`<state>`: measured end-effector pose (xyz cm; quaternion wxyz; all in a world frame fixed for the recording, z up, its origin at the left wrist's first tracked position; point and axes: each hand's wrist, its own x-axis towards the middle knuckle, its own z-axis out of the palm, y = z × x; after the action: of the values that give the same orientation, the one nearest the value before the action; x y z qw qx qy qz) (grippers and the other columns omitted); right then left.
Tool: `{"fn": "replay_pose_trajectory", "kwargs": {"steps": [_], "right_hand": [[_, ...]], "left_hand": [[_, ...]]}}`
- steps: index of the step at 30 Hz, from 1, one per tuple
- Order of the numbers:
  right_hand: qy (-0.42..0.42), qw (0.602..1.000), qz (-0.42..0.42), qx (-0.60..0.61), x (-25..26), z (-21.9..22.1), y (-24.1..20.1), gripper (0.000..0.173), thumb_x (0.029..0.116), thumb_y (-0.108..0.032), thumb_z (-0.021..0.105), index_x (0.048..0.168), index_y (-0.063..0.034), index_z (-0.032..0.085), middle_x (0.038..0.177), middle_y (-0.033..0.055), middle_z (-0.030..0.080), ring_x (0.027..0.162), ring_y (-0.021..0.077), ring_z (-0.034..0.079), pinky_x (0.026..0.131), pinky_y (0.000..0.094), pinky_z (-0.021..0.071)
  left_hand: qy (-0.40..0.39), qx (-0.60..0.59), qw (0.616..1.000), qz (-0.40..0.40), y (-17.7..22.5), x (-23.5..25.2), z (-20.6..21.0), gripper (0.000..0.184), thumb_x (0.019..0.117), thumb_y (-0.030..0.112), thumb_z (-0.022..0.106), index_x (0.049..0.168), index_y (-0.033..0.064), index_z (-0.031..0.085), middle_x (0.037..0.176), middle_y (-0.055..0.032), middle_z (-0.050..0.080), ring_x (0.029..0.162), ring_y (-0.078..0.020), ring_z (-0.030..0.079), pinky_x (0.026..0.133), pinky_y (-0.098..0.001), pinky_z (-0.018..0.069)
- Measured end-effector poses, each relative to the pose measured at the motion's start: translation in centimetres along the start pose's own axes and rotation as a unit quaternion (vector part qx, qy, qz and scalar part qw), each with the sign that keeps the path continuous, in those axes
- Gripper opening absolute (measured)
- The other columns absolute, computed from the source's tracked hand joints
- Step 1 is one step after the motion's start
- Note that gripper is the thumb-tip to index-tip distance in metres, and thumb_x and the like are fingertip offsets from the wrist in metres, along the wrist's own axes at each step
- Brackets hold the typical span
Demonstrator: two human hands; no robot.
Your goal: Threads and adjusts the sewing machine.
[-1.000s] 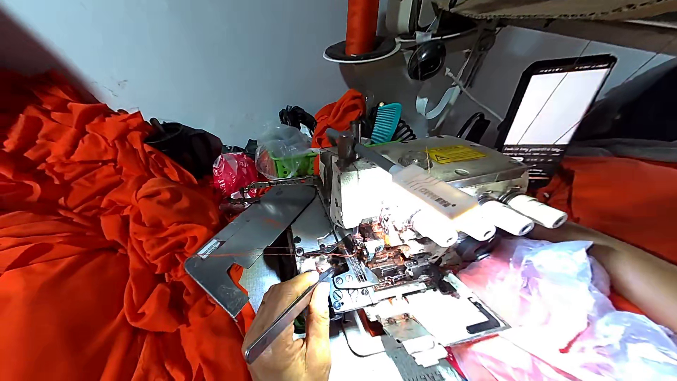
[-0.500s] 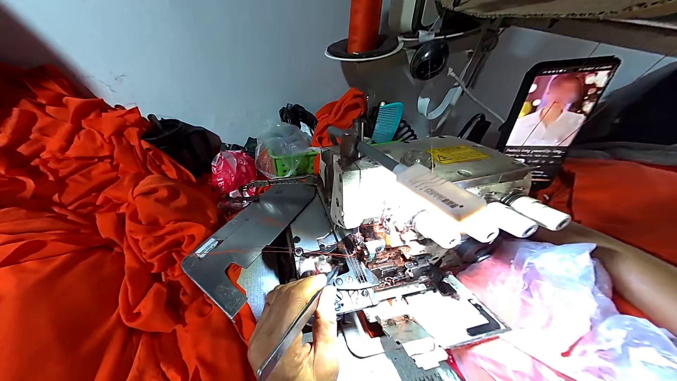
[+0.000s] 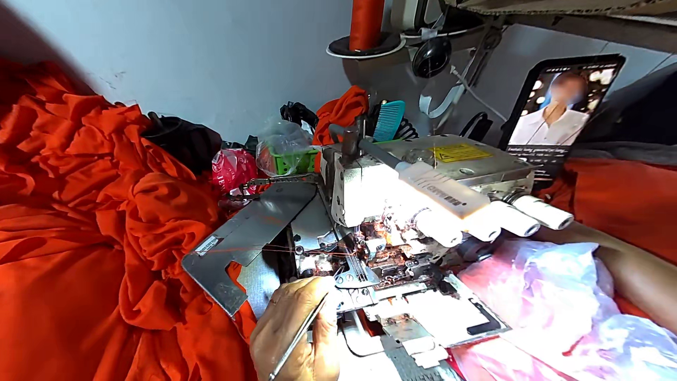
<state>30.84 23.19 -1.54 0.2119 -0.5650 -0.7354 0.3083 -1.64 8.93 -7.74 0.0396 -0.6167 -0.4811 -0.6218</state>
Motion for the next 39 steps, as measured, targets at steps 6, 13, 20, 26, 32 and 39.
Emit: {"fn": "replay_pose_trajectory", "kwargs": {"steps": [6,13,20,26,32,39], "right_hand": [[0.003,1.000,0.016,0.023,-0.1,0.0,0.0,0.018,0.0952,0.017,0.044,0.090,0.0081,0.058,0.076,0.0033,0.053,0.073,-0.0079,0.051,0.069,0.0039,0.0393],[-0.054,0.996,-0.056,0.035,1.7,-1.4,5.0,0.013,0.0980,0.011,0.050,0.104,0.0076,0.061,0.087,0.0049,0.059,0.083,-0.0038,0.054,0.079,0.0081,0.0415],[0.028,0.999,0.007,0.041,-1.3,0.3,-0.6,0.015,0.0954,0.020,0.045,0.102,0.0150,0.057,0.085,0.0106,0.054,0.080,-0.0012,0.050,0.075,0.0083,0.0399],[-0.037,0.993,-0.020,0.107,1.7,-1.0,5.6,0.017,0.0948,0.014,0.051,0.100,0.0013,0.062,0.081,-0.0010,0.061,0.076,-0.0070,0.057,0.075,0.0069,0.0456],[-0.050,0.995,-0.038,0.076,1.7,-1.2,5.6,0.015,0.0988,0.010,0.049,0.100,0.0036,0.063,0.083,0.0015,0.059,0.078,-0.0049,0.055,0.075,0.0083,0.0433],[-0.071,0.994,-0.071,-0.036,1.9,-1.9,5.9,0.017,0.0991,0.007,0.051,0.113,0.0099,0.062,0.099,0.0147,0.063,0.092,0.0069,0.057,0.086,0.0169,0.0428]], "left_hand": [[-0.014,0.024,0.999,0.017,-0.6,-0.1,0.2,0.019,0.0922,0.012,0.063,0.085,-0.0004,0.075,0.085,-0.0088,0.076,0.090,-0.0066,0.071,0.089,-0.0154,0.0531],[-0.018,-0.027,0.999,0.016,-0.5,0.1,-0.3,0.015,0.0962,0.012,0.062,0.091,0.0023,0.073,0.090,-0.0041,0.076,0.094,-0.0028,0.070,0.090,-0.0149,0.0541],[-0.031,0.012,0.999,0.013,-0.6,0.4,-0.4,0.017,0.0927,0.010,0.062,0.087,0.0008,0.075,0.085,-0.0064,0.075,0.090,-0.0032,0.070,0.087,-0.0137,0.0528],[-0.025,0.002,1.000,0.011,-0.4,0.2,-0.7,0.016,0.0945,0.011,0.061,0.088,0.0013,0.073,0.088,-0.0049,0.075,0.093,-0.0024,0.069,0.090,-0.0136,0.0523],[-0.022,0.001,1.000,0.013,-0.5,0.4,-0.2,0.015,0.0926,0.011,0.063,0.087,0.0009,0.074,0.087,-0.0047,0.075,0.091,-0.0006,0.069,0.087,-0.0118,0.0527],[-0.025,0.029,0.999,-0.012,0.0,0.6,-1.1,0.016,0.0934,0.011,0.061,0.087,-0.0007,0.071,0.084,-0.0045,0.072,0.088,0.0019,0.065,0.084,-0.0102,0.0509]]}}
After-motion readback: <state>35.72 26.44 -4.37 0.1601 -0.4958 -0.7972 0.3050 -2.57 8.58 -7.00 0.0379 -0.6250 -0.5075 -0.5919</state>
